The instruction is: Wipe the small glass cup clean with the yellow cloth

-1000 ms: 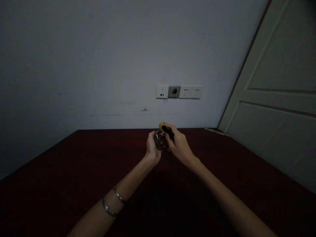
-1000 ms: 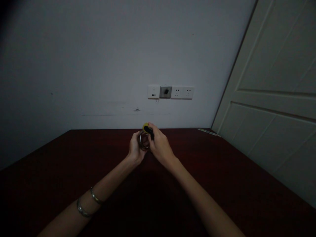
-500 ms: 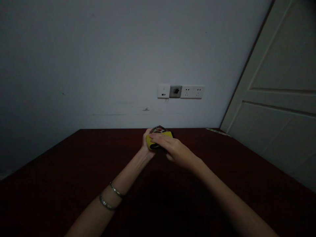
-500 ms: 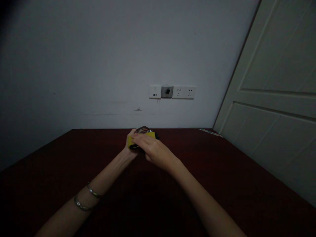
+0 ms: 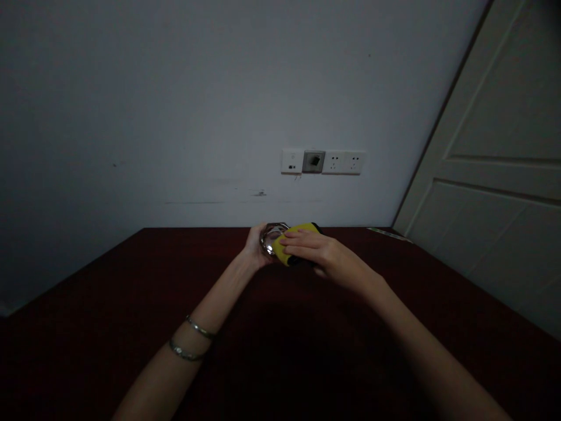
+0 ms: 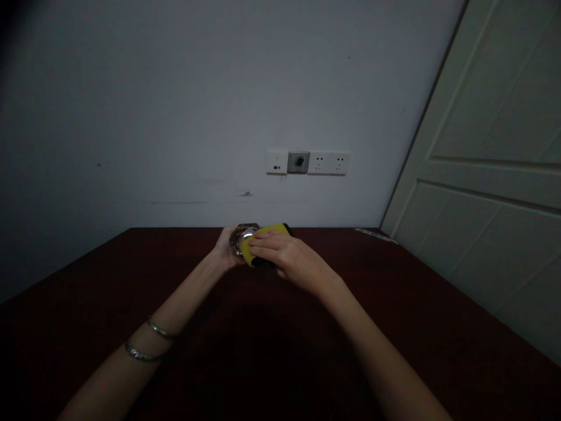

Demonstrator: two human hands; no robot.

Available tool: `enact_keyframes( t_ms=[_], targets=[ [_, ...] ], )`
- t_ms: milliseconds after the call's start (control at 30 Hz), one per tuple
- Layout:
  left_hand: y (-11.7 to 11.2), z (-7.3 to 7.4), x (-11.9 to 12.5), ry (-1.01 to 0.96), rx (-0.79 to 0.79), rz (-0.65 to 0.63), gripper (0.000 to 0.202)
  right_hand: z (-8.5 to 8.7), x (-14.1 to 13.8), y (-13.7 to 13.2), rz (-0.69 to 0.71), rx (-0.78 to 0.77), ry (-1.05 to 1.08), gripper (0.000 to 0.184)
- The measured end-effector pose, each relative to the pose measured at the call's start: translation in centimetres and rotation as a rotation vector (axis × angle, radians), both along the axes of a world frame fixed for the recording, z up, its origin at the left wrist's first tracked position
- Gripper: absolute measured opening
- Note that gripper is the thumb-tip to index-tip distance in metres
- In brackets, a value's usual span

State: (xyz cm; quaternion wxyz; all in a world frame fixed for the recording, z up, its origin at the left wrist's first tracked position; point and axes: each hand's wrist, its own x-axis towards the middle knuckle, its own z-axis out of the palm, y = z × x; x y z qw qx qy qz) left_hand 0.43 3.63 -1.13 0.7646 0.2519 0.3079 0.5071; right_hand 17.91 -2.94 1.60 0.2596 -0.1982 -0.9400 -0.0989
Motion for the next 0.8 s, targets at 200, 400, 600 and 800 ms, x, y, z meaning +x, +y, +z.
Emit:
enact_keyframes(
  t_ms=[200, 400, 600, 800],
  targets=[
    [0.6, -0.4, -1.0, 0.159, -0.015, -0.190, 0.027, -0.1, 0.8, 0.0, -0.026, -0.048, 0.027, 0.062],
    [0.5, -0.9, -1.0, 0.211, 0.067, -0.431, 0.041, -0.9, 1.3, 0.9, -0.099, 0.075, 0.257, 0.062],
    [-0.1, -1.1, -0.6, 0.250, 0.090, -0.582, 0.058, -1.5, -0.6, 0.8, -0.032, 0.171, 0.070, 0.046],
    [-0.6, -0.4, -0.4, 0.161, -0.005, -0.572, 0.062, -1.3, -0.4, 0.8, -0.050, 0.185, 0.060, 0.042]
  ],
)
